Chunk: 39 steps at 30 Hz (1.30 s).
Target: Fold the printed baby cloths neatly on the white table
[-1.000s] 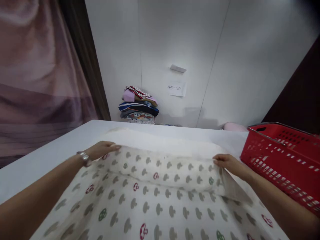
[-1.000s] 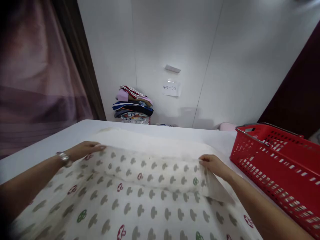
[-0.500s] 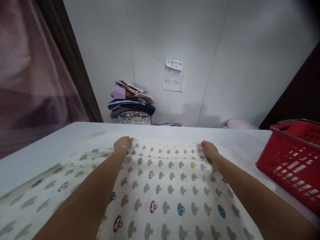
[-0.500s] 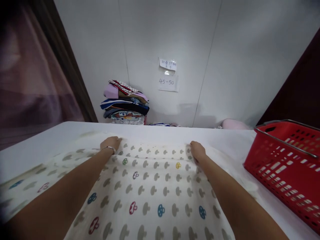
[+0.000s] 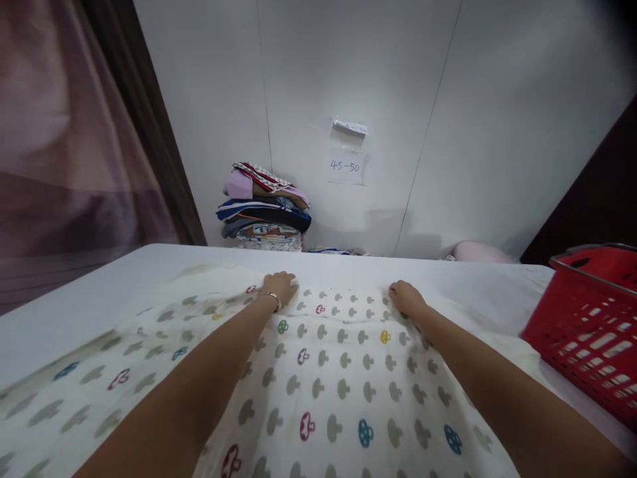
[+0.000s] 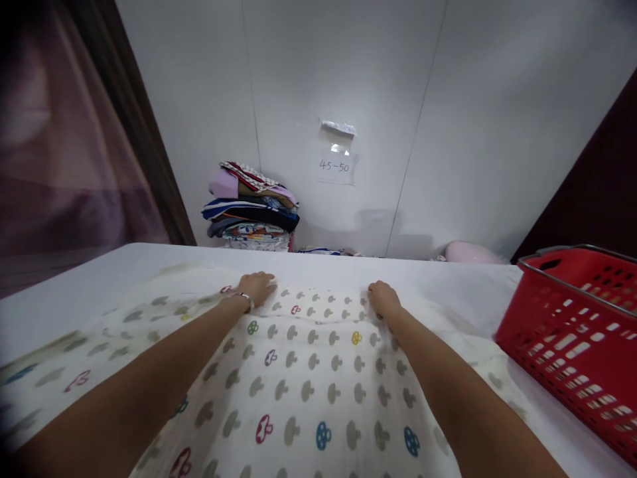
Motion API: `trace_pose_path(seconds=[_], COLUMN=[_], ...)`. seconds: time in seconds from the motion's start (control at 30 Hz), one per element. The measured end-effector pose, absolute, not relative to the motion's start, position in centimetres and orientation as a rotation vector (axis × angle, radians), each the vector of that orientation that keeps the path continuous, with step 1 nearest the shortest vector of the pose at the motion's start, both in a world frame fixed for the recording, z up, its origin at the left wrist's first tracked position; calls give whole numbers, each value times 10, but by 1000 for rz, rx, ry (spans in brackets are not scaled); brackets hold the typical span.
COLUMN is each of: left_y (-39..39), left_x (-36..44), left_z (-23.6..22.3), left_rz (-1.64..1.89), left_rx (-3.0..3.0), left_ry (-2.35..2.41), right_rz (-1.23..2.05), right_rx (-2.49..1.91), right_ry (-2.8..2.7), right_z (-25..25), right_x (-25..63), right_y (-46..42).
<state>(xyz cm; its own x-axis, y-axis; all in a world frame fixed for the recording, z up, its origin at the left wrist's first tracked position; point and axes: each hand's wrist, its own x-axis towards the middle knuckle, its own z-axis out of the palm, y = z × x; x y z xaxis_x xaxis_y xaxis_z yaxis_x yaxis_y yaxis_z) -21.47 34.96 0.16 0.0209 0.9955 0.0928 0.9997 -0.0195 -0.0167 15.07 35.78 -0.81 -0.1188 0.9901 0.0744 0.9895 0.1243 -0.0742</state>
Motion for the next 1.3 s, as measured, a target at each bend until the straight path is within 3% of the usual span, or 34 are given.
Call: trace_pose_path(seconds=[0.47,0.9,1.3], left_y=[359,365,368], left_x=[-186,-174,-169], left_z=[-2,7,9], left_rz=[-223,-102,-194], left_rx=[-2213,-2409,-2167], left_ry=[-2146,-1925,-2197], right_rz=[-46,-13,-174], right_rx=[-2011,-1991,-2053], right_ry=[-2285,-2474,-2358], right_z=[-14,2,-2], right_x=[147,152,145], right_y=[362,371,369])
